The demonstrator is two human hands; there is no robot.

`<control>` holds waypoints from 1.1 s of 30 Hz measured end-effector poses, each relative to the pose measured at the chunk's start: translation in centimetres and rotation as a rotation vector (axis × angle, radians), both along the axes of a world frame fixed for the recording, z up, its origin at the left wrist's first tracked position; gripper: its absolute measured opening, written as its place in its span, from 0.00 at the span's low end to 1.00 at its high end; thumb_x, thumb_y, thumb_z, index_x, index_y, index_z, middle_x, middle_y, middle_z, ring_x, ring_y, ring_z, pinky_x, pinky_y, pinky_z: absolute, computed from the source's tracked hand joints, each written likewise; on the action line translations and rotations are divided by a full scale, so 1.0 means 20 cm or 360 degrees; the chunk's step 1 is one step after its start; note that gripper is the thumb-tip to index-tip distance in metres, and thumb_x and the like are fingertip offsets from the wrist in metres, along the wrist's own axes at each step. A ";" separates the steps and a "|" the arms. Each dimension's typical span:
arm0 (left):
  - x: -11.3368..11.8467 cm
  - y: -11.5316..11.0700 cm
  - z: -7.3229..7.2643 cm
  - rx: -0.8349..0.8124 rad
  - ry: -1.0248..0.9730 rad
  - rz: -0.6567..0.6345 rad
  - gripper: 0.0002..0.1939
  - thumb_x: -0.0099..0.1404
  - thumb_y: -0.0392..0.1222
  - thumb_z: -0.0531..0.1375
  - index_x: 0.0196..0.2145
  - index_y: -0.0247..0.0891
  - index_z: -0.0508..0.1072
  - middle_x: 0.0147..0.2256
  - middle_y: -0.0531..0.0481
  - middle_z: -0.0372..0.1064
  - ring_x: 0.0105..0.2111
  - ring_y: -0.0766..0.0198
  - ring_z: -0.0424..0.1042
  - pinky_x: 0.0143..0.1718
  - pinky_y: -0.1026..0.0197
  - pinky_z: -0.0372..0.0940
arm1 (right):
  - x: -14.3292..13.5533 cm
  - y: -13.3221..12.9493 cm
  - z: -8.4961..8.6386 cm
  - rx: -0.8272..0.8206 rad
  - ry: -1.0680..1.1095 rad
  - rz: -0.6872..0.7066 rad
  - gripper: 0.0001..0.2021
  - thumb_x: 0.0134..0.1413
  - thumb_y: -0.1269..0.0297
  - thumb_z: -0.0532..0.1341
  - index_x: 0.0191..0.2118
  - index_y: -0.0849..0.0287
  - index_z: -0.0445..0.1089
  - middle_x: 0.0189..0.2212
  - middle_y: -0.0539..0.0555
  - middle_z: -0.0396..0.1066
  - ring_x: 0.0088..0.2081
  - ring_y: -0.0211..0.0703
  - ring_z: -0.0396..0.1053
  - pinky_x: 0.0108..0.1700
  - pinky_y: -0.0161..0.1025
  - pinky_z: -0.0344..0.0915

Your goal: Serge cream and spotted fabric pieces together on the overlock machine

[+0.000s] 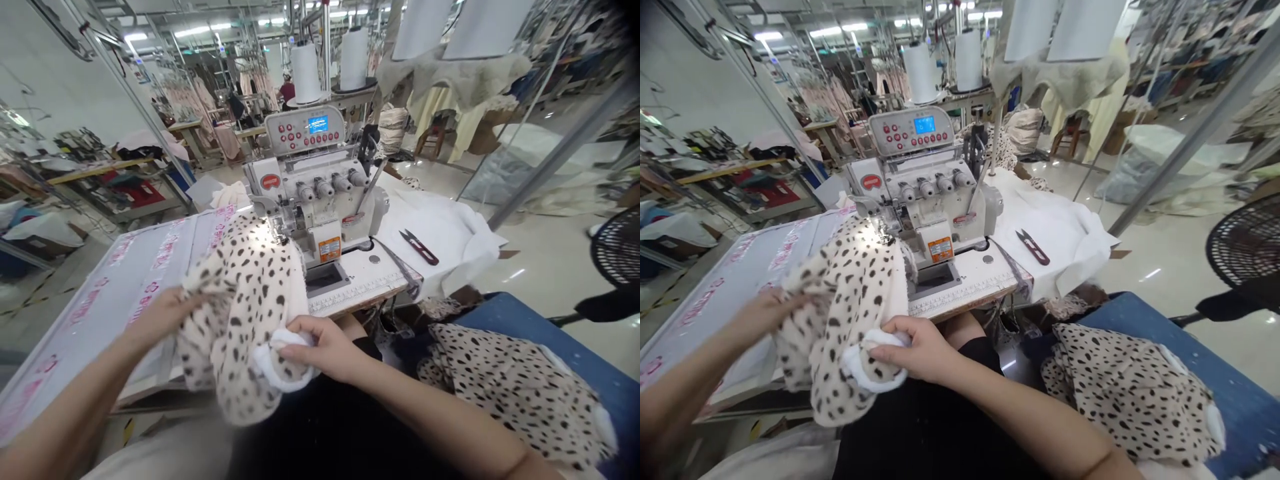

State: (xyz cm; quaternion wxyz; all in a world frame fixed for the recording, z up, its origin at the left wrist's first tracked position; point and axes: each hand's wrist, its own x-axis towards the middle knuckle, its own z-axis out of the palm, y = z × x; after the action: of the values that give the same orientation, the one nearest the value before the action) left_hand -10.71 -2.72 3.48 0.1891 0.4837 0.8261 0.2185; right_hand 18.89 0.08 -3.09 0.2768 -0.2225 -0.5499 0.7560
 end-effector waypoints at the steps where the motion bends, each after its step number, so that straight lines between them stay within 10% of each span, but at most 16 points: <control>1: -0.02 0.02 0.08 0.0196 0.0204 0.0148 0.23 0.54 0.60 0.55 0.27 0.35 0.73 0.23 0.45 0.69 0.25 0.51 0.70 0.28 0.49 0.67 | -0.03 -0.01 0.01 -0.0105 0.0065 0.0032 0.16 0.39 0.57 0.67 0.31 0.63 0.66 0.24 0.48 0.64 0.24 0.33 0.60 0.28 0.31 0.59; 4: -0.02 0.06 0.28 0.0661 0.0696 0.0307 0.19 0.56 0.49 0.57 0.41 0.34 0.70 0.42 0.41 0.66 0.49 0.43 0.62 0.48 0.41 0.58 | -0.10 -0.06 -0.01 -0.0203 0.0163 0.0007 0.18 0.39 0.54 0.67 0.32 0.63 0.67 0.25 0.49 0.66 0.25 0.34 0.62 0.29 0.33 0.61; 6: 0.09 0.00 0.28 0.1030 0.1007 0.0042 0.21 0.60 0.48 0.55 0.48 0.34 0.64 0.44 0.41 0.62 0.51 0.47 0.58 0.52 0.45 0.54 | -0.10 -0.09 -0.05 -0.0084 0.0141 -0.0067 0.18 0.43 0.54 0.65 0.35 0.64 0.68 0.27 0.50 0.67 0.28 0.35 0.63 0.32 0.33 0.61; 11: 0.51 -0.32 -0.22 0.1520 0.1270 -0.0818 0.25 0.52 0.40 0.64 0.47 0.38 0.60 0.39 0.45 0.60 0.40 0.57 0.64 0.42 0.55 0.62 | -0.01 -0.11 -0.13 0.0253 0.0084 -0.0171 0.17 0.52 0.55 0.59 0.41 0.64 0.69 0.34 0.54 0.69 0.36 0.39 0.64 0.39 0.35 0.60; 14: 0.63 -0.40 -0.48 0.1412 0.1036 -0.0481 0.25 0.54 0.37 0.61 0.49 0.32 0.59 0.43 0.38 0.58 0.46 0.52 0.60 0.47 0.50 0.59 | 0.02 -0.11 -0.15 0.0334 0.0042 -0.0202 0.16 0.52 0.54 0.59 0.38 0.64 0.70 0.33 0.54 0.69 0.35 0.40 0.65 0.40 0.36 0.60; 17: 0.63 -0.35 -0.56 0.1318 0.0845 -0.0121 0.18 0.58 0.37 0.55 0.46 0.29 0.62 0.44 0.35 0.60 0.48 0.51 0.59 0.50 0.48 0.56 | 0.00 -0.11 -0.17 0.0303 0.0063 -0.0222 0.16 0.50 0.54 0.60 0.34 0.64 0.71 0.30 0.53 0.70 0.33 0.39 0.65 0.39 0.36 0.61; 25: 0.43 -0.40 -0.31 0.0982 0.0818 0.0065 0.13 0.62 0.37 0.47 0.41 0.35 0.67 0.30 0.47 0.69 0.29 0.60 0.68 0.30 0.62 0.60 | -0.01 -0.10 -0.18 0.0305 0.0026 -0.0356 0.12 0.47 0.57 0.62 0.30 0.62 0.72 0.30 0.53 0.72 0.33 0.40 0.67 0.41 0.37 0.61; 33: 0.49 -0.61 -0.02 0.0331 0.0583 -0.0411 0.09 0.57 0.48 0.54 0.31 0.41 0.67 0.21 0.59 0.64 0.19 0.69 0.62 0.23 0.69 0.57 | 0.00 -0.17 -0.13 0.0374 -0.0006 -0.0448 0.11 0.52 0.59 0.58 0.34 0.61 0.70 0.33 0.53 0.70 0.36 0.41 0.66 0.42 0.37 0.60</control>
State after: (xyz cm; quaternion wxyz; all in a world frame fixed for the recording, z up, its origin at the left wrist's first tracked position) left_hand -0.84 -14.96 3.13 0.0116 0.6337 0.7510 0.1851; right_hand 18.84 -3.33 -5.73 0.4031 -0.2648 -0.5983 0.6399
